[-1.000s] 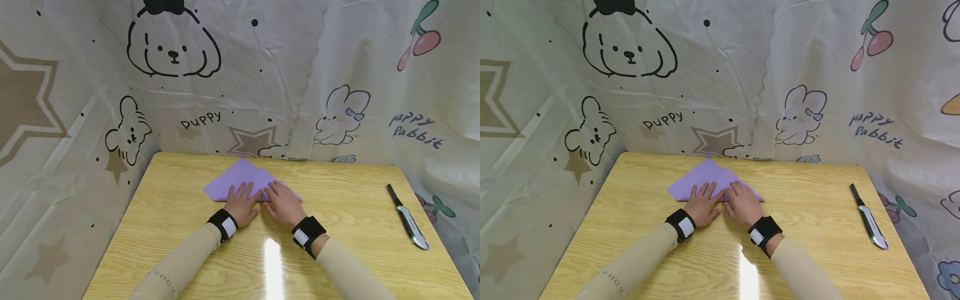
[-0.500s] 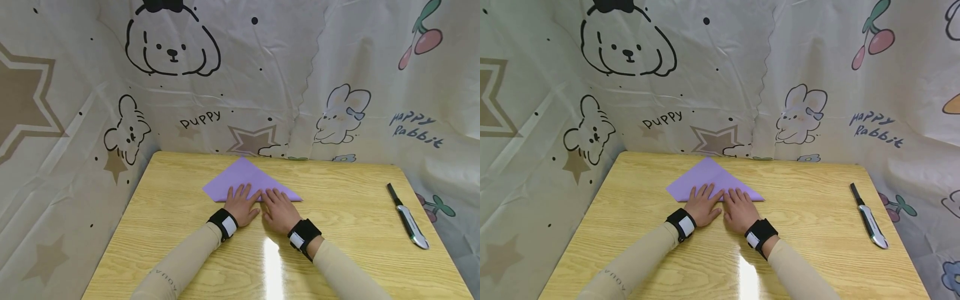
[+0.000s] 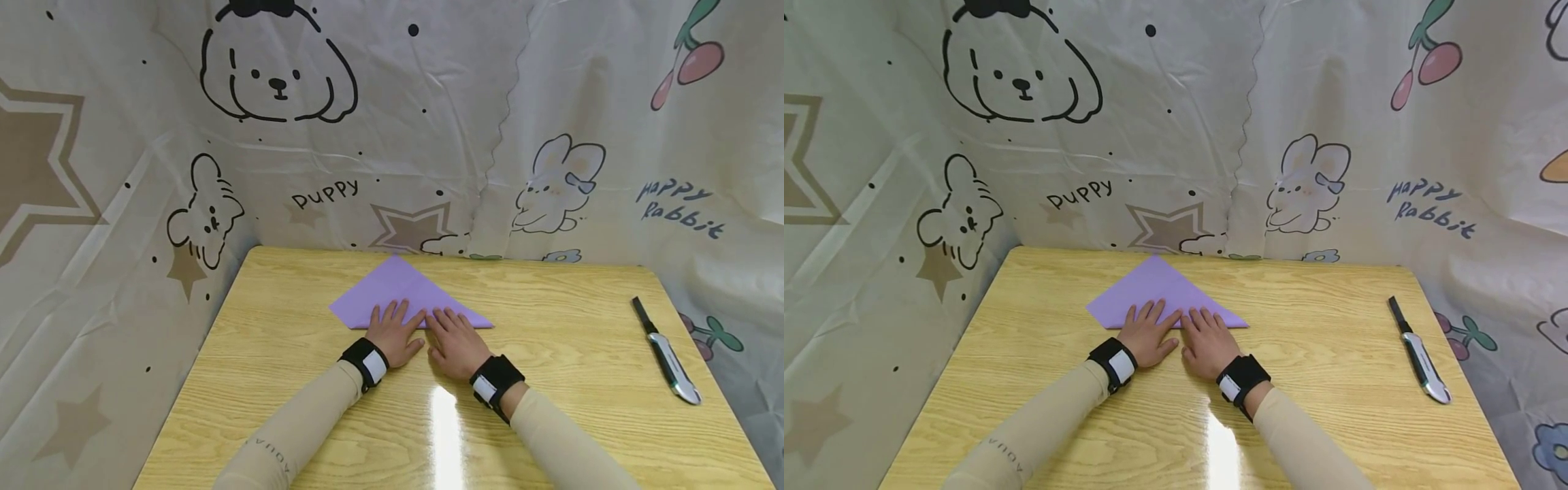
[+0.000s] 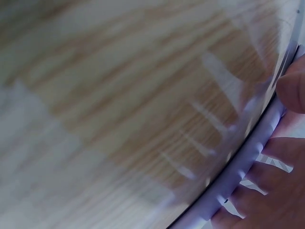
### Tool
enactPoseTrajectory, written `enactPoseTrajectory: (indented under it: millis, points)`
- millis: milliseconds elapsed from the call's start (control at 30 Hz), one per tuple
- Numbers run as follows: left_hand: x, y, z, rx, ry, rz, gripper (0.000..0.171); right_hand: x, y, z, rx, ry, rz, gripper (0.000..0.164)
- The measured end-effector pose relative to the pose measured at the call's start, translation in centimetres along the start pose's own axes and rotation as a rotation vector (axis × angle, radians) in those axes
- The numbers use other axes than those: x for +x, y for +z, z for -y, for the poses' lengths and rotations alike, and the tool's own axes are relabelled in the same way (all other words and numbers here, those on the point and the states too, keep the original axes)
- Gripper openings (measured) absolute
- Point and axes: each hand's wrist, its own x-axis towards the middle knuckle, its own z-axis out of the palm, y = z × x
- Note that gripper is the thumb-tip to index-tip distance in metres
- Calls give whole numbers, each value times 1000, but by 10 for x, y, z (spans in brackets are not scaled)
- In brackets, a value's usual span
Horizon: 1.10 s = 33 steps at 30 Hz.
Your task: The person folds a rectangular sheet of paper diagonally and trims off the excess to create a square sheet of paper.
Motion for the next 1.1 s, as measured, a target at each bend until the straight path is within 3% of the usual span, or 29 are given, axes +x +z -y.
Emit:
enactPoseTrajectory:
  millis: [300, 667, 1100]
  points:
    - [2, 1, 0, -2, -16, 38, 60, 1, 4, -2, 19, -8, -8, 61]
    - [-2, -11, -4, 4, -13, 55, 58, 1, 13, -5, 36, -9, -19, 61]
    - [-2, -19, -6, 16, -26, 98, 58, 3, 5, -1, 19, 5, 38, 61]
